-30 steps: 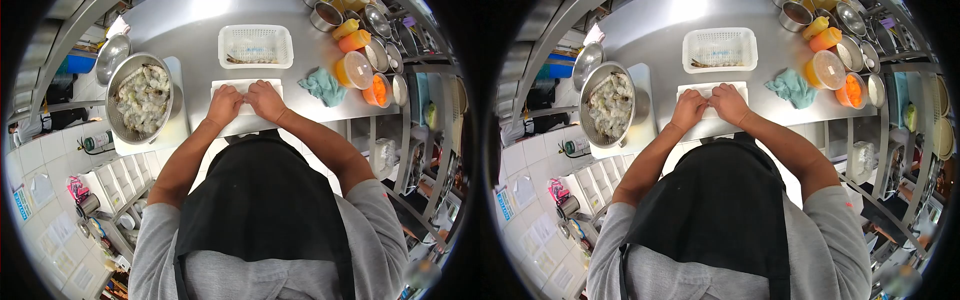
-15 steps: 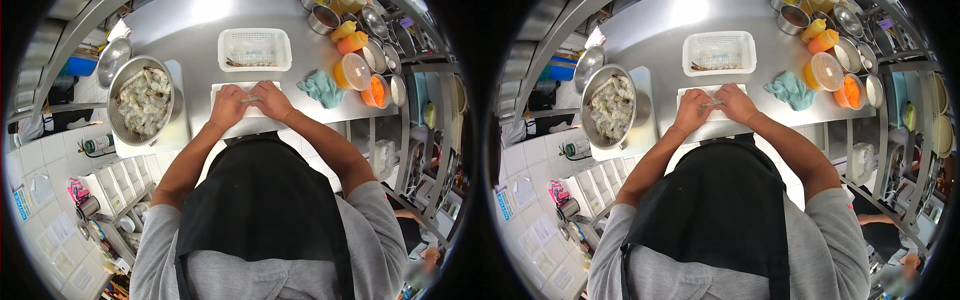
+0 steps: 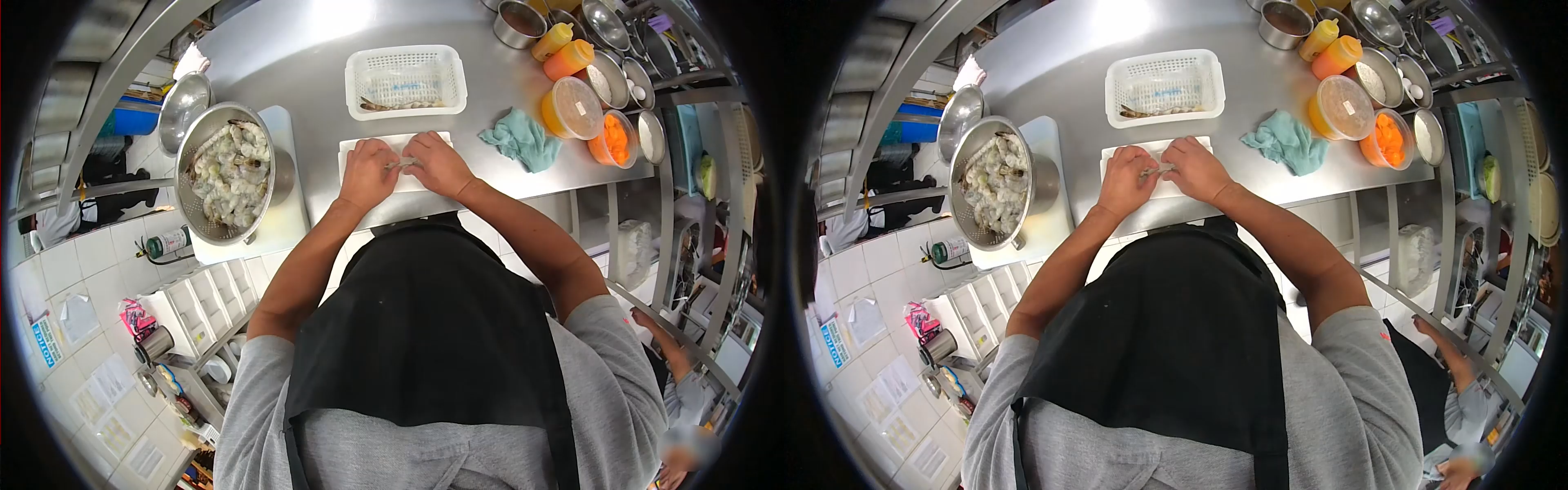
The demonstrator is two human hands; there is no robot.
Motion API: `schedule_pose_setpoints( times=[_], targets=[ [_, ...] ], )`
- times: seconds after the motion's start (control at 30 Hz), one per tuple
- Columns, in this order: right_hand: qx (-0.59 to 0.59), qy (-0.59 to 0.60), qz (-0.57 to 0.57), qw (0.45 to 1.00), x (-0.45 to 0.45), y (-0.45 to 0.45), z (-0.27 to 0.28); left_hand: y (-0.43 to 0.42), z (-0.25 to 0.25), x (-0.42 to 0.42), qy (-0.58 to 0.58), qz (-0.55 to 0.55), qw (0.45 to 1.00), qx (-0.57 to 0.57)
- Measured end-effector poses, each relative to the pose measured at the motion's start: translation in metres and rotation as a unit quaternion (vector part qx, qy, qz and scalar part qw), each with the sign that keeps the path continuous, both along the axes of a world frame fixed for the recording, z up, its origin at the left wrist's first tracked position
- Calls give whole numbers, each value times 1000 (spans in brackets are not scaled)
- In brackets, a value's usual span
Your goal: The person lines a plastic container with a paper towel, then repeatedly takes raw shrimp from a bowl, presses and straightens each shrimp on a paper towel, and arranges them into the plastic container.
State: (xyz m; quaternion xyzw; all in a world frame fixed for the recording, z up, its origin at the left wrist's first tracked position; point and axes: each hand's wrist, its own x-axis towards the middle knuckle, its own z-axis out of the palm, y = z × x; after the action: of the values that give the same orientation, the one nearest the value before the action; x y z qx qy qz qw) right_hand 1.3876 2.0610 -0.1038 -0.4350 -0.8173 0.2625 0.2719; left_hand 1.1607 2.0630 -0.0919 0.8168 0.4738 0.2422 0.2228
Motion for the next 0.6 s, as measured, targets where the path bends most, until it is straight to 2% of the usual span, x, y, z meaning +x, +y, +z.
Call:
schedule_pose_setpoints(
  times=[0.37,0.6],
  targets=[
    [11,-14,10,1000,1,0,-2,-4,1,-17,-26,35,998,-38],
    [13,-6,-1,1000,-1,-1,2,-9,3,-41,30,78,996,-15]
  ],
)
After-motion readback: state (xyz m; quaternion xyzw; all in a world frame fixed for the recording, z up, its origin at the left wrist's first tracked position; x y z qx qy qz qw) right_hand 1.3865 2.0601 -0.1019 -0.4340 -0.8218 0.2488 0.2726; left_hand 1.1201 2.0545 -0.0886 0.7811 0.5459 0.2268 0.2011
